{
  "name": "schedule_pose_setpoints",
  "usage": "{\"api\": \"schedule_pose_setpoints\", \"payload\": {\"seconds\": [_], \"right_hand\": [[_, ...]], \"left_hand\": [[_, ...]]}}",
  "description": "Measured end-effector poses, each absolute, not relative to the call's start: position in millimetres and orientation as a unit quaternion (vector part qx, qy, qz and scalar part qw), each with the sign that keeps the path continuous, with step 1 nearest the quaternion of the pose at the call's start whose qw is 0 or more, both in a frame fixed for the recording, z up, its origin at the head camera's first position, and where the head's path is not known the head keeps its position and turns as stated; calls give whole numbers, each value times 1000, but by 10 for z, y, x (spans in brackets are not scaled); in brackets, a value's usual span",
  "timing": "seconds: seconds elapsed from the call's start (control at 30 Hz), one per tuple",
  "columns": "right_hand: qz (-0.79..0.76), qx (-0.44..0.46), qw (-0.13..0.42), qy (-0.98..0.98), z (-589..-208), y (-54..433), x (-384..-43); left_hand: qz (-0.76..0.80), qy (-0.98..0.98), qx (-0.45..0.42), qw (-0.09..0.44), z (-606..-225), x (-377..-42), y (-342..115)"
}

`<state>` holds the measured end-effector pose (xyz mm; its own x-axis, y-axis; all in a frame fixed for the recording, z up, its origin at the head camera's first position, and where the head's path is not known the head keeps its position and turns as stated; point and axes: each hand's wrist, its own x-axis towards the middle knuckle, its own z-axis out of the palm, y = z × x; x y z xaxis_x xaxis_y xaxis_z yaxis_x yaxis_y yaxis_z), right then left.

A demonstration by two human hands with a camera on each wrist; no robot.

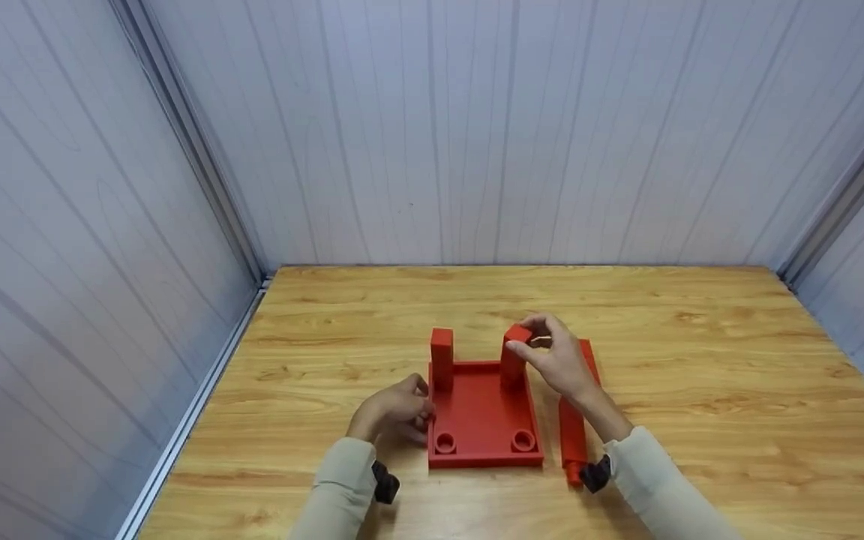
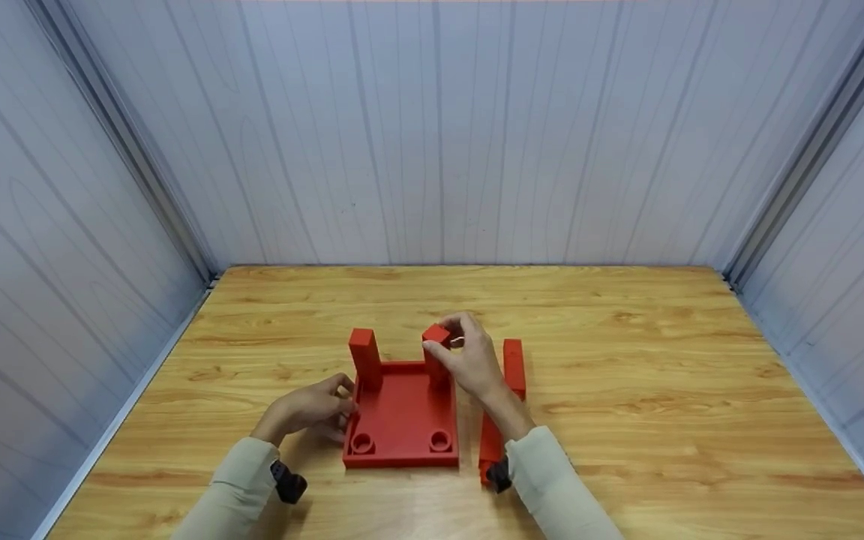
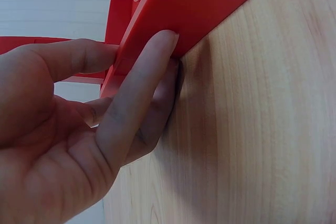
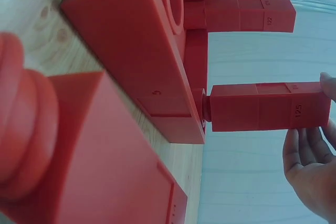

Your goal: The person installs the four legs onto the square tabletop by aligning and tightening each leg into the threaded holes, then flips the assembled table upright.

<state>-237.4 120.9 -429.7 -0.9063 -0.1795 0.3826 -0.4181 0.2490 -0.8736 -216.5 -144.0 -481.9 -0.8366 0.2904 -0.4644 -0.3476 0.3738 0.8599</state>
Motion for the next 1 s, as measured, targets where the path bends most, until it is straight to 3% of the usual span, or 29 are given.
{"api": "schedule_pose_setpoints", "payload": {"seconds": [0.3, 0.8, 1.0], "right_hand": [[575, 167, 102, -795, -4291, 1179, -2344], [626, 262, 6, -734, -4574, 1352, -2565], [643, 249, -4, -724, -4575, 1340, -2583]], "left_hand": [[569, 772, -14, 285, -4830, -2170, -1442], [567, 772, -25, 285, -4834, -2177, -1438], [570, 769, -24, 289, -4819, -2170, -1436]]}}
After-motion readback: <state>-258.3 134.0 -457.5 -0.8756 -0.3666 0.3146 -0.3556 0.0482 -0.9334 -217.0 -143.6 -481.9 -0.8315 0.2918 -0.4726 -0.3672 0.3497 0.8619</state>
